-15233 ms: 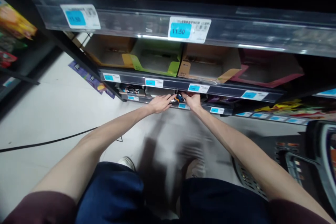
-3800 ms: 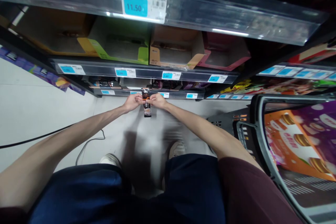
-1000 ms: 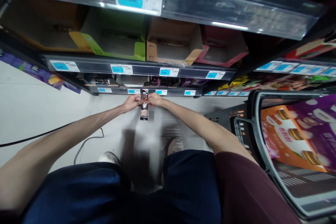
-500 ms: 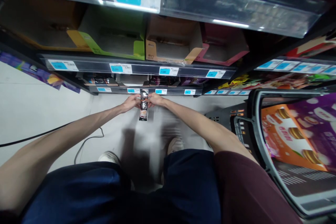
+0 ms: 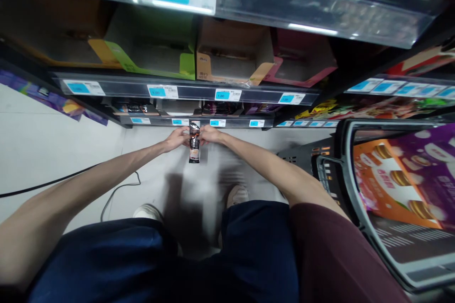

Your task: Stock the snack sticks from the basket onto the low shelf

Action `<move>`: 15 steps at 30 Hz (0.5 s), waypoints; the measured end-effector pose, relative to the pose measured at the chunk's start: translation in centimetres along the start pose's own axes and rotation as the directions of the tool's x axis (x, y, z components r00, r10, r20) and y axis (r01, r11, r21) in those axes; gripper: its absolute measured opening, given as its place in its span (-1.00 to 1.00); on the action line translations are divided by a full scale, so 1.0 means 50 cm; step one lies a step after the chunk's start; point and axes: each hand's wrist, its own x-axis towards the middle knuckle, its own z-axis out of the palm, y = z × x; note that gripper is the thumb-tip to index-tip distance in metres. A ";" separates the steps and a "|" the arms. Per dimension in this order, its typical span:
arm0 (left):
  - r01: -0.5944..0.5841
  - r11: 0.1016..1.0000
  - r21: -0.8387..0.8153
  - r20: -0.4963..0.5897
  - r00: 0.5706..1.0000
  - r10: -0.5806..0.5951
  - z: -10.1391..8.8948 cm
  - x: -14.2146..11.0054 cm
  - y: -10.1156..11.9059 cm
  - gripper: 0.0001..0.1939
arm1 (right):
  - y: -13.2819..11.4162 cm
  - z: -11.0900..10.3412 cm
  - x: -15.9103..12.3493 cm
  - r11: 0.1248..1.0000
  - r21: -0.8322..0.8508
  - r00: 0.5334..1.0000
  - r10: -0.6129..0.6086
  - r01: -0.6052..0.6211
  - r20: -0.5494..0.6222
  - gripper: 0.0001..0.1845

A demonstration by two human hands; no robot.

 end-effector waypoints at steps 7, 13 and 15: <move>-0.029 0.999 -0.039 0.033 0.999 0.030 0.005 -0.002 0.004 -0.68 | -0.001 0.004 0.002 1.000 0.010 1.000 -0.010 0.011 -0.028 -0.89; -0.045 0.999 -0.006 -0.010 0.999 0.045 0.006 -0.005 0.004 -0.72 | 0.005 0.019 0.009 0.987 -0.148 0.992 -0.071 0.055 -0.101 -0.82; -0.045 0.999 0.000 -0.020 0.999 0.045 0.003 -0.004 0.002 -0.73 | -0.003 0.023 0.001 0.945 -0.322 0.984 -0.105 0.055 -0.141 -0.79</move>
